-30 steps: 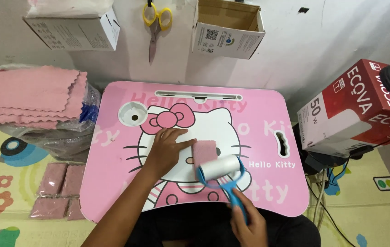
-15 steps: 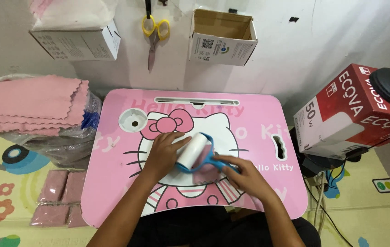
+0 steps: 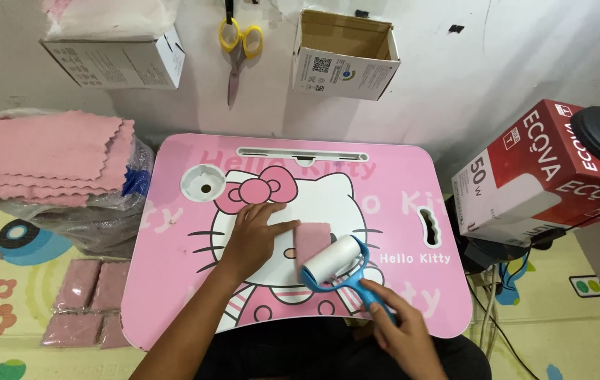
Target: Cleaning small fabric squares with a lint roller and folding them for packing.
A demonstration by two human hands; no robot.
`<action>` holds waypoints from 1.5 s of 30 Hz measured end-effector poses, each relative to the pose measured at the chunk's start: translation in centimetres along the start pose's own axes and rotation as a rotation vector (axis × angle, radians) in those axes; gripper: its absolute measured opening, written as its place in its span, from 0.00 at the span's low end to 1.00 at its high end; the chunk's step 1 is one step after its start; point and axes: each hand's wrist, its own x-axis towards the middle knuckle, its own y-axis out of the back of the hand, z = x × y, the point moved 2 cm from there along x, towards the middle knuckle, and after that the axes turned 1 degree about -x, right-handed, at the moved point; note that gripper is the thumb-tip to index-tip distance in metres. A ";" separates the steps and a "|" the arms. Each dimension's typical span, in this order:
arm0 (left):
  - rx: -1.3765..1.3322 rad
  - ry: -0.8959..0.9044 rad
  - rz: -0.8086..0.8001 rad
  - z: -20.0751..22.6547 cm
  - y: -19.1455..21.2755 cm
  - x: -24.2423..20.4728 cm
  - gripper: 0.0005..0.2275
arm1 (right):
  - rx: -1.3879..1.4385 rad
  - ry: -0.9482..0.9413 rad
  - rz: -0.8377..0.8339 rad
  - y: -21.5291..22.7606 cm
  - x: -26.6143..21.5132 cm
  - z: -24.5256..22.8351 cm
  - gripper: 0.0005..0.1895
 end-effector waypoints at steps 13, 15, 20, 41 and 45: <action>-0.398 0.195 0.159 -0.4 1.8 0.3 0.22 | -0.100 0.190 0.174 -7.9 1.1 -6.6 0.23; -0.253 0.104 0.126 -0.4 1.5 0.3 0.26 | -0.066 0.068 0.178 -7.7 0.1 -6.1 0.23; -0.070 0.036 0.007 -0.2 0.2 0.2 0.22 | 0.168 0.080 0.182 -6.1 -1.6 4.5 0.25; -0.004 -0.017 0.029 0.6 0.5 -0.1 0.18 | -0.524 0.916 0.457 8.3 1.3 -16.2 0.27; -0.069 0.029 -0.014 1.2 1.5 -0.1 0.17 | -1.087 1.183 0.441 9.8 4.6 -26.8 0.21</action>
